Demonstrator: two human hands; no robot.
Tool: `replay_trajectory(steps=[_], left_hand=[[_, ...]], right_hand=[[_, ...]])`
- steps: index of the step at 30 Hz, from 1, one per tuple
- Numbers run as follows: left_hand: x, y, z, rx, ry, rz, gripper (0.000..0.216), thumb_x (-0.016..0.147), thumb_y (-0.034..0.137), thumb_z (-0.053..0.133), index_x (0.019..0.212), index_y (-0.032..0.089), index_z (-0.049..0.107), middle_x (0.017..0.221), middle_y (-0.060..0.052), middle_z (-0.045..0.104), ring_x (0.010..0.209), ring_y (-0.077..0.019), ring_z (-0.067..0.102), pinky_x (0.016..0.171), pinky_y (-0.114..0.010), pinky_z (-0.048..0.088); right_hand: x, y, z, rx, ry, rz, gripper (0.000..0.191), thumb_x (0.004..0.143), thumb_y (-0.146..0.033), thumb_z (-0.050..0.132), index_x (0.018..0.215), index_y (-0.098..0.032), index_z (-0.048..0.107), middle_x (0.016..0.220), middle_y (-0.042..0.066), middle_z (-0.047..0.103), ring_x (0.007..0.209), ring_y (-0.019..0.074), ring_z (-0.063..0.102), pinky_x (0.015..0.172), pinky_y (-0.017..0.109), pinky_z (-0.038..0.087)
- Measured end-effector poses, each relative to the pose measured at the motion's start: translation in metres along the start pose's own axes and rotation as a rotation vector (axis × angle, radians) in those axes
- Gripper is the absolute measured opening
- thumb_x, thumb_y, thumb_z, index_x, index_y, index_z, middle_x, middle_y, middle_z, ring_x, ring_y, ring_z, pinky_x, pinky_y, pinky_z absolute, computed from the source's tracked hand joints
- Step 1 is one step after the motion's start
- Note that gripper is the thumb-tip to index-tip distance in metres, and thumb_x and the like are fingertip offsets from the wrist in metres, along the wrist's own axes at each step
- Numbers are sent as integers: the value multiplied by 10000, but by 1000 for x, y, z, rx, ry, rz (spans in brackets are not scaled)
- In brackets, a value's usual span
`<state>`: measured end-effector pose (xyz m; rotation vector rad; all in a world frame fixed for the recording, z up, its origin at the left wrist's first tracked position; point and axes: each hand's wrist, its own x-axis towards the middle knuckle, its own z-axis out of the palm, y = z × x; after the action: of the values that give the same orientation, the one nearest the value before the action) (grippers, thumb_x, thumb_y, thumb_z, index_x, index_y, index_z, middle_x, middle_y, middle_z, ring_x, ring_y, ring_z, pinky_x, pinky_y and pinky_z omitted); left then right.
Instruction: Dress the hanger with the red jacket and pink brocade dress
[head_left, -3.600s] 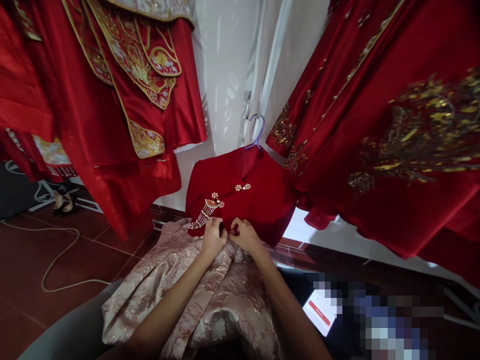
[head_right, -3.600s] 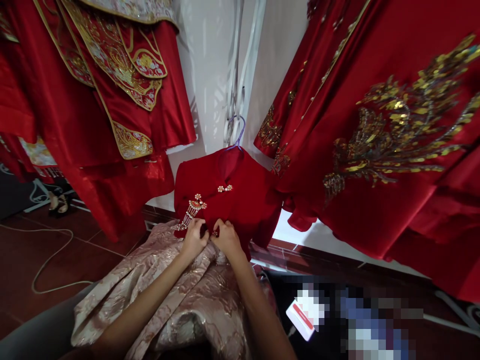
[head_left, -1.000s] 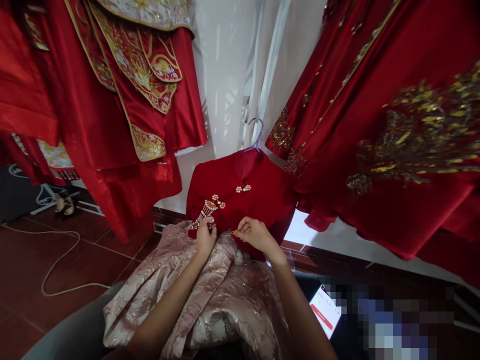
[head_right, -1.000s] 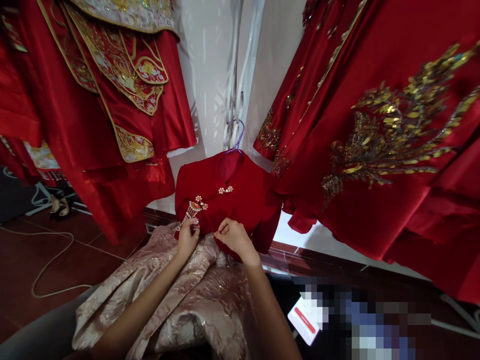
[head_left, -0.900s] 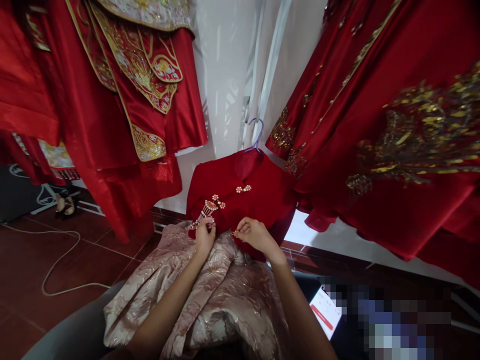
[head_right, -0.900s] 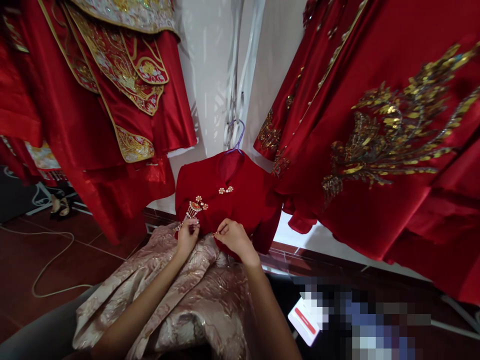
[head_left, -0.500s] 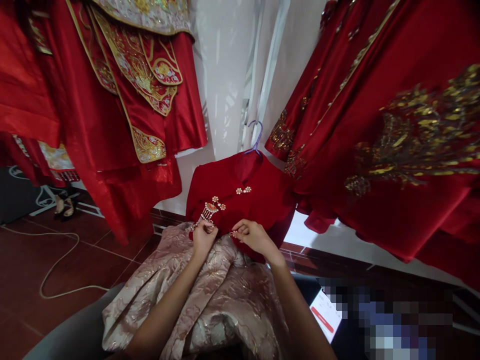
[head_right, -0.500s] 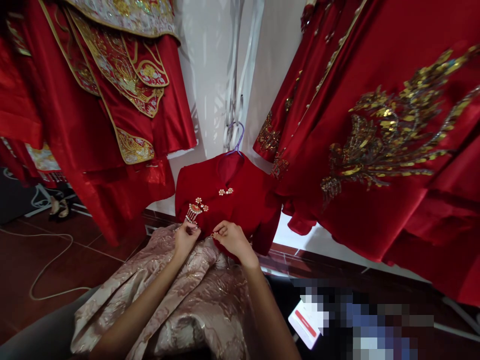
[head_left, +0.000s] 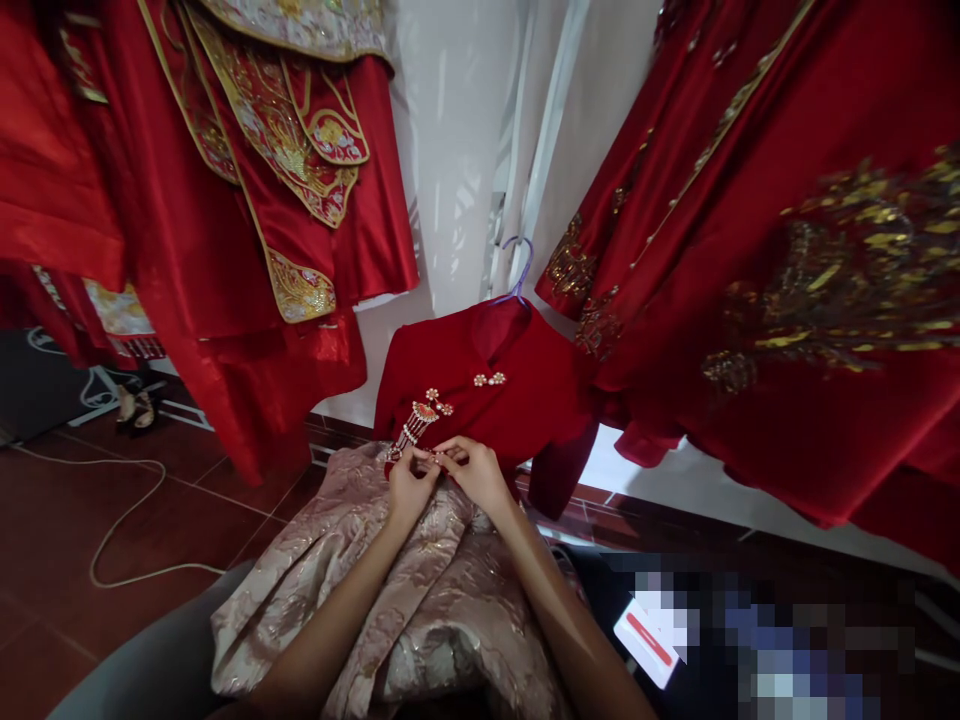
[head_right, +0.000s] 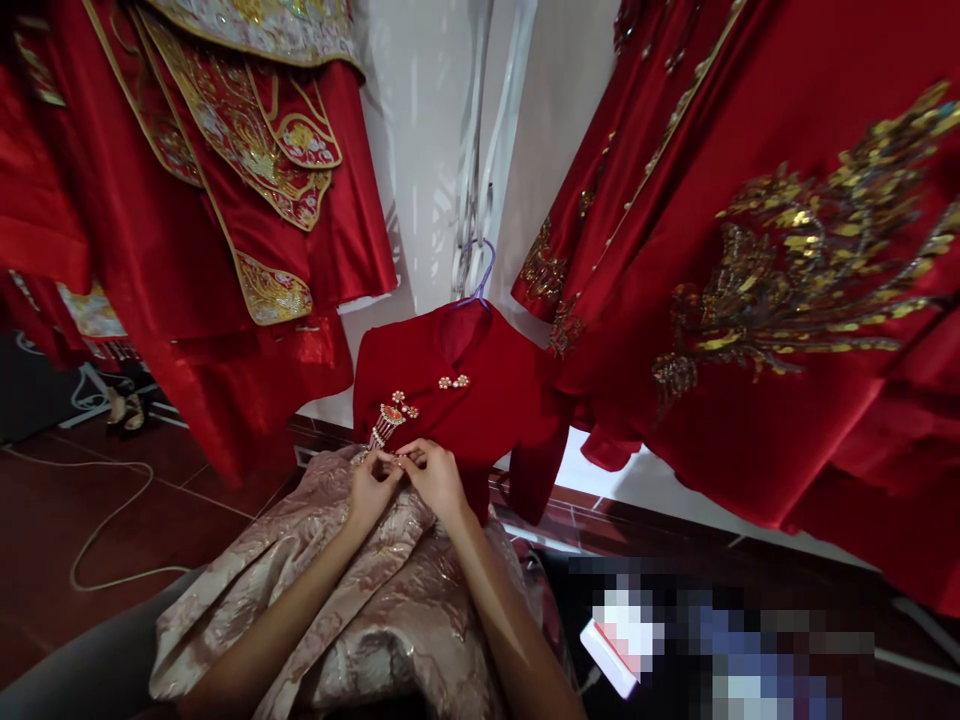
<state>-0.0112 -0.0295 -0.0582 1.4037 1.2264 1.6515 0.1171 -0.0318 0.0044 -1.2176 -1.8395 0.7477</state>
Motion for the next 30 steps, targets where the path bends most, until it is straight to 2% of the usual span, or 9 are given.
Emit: replay_trajectory(steps=[3, 9, 14, 30], left_hand=[[2, 3, 0, -76, 58, -7, 135, 701, 277, 611, 746, 155, 575, 748, -28, 644, 699, -142, 616, 695, -273, 492], [2, 5, 0, -100, -17, -20, 143, 728, 287, 594, 771, 151, 602, 780, -39, 665, 732, -147, 632, 729, -286, 506], [2, 5, 1, -122, -28, -36, 162, 713, 288, 631, 785, 146, 606, 798, -48, 667, 763, -154, 642, 750, -299, 516], [2, -3, 2, -142, -39, -23, 147, 686, 248, 649, 780, 136, 632, 776, -47, 680, 716, -142, 640, 717, -281, 520]], right_hand=[[0, 7, -2, -45, 5, -3, 140, 772, -208, 564, 863, -203, 670, 825, 18, 688, 721, 131, 639, 712, 243, 510], [0, 12, 1, -17, 27, -19, 129, 778, -213, 563, 852, -206, 668, 815, 10, 690, 712, 124, 643, 695, 227, 499], [1, 16, 5, -31, 97, -16, 125, 790, -233, 564, 861, -213, 665, 834, 11, 688, 758, 133, 645, 743, 241, 501], [3, 27, 12, 23, 222, -38, 139, 776, -250, 564, 846, -200, 673, 804, 20, 682, 705, 143, 644, 706, 261, 515]])
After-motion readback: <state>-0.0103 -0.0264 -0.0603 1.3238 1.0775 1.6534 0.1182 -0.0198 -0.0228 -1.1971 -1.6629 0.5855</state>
